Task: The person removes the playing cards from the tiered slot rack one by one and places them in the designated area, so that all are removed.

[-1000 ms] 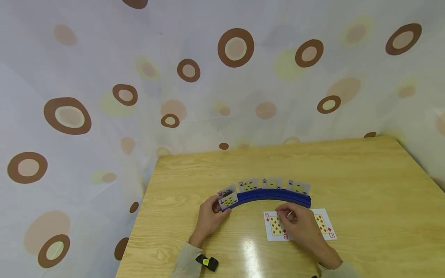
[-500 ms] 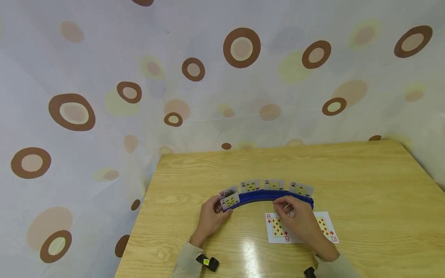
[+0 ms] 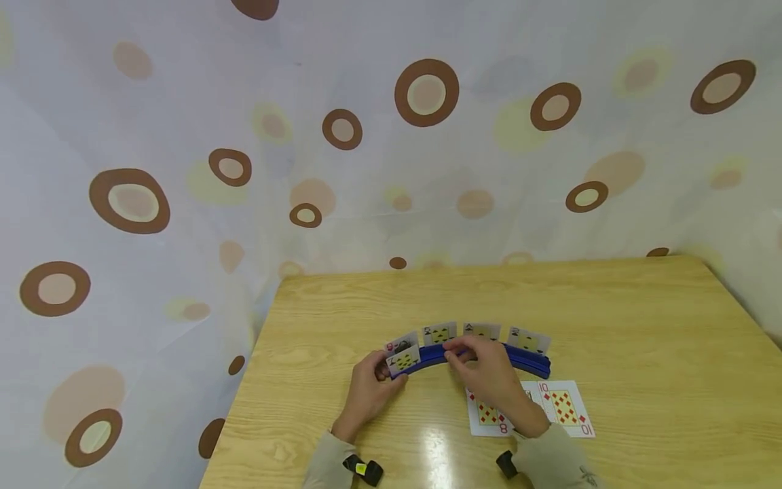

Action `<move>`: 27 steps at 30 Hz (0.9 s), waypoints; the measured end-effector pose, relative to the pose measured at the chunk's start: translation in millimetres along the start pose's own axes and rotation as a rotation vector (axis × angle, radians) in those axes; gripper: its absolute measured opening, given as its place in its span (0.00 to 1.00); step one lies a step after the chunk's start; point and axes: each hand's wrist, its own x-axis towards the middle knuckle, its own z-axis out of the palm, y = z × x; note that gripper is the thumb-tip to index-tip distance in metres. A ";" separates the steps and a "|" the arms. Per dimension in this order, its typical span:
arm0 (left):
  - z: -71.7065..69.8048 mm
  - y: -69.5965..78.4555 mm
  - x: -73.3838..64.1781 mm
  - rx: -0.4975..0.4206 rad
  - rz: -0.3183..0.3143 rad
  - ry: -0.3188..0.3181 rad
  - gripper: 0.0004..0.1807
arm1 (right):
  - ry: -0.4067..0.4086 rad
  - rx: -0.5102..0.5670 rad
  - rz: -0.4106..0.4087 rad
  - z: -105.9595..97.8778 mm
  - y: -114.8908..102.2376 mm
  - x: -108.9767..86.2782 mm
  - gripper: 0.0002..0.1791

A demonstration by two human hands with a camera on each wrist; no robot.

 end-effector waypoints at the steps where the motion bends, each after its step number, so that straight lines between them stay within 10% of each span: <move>1: 0.6 -0.5 -0.3 0.002 0.003 0.001 0.17 | 0.002 -0.008 0.001 4.2 -0.5 0.3 0.07; 27: 1.0 -1.4 0.5 0.014 0.041 0.025 0.16 | 0.019 -0.071 0.110 52.8 1.2 11.5 0.11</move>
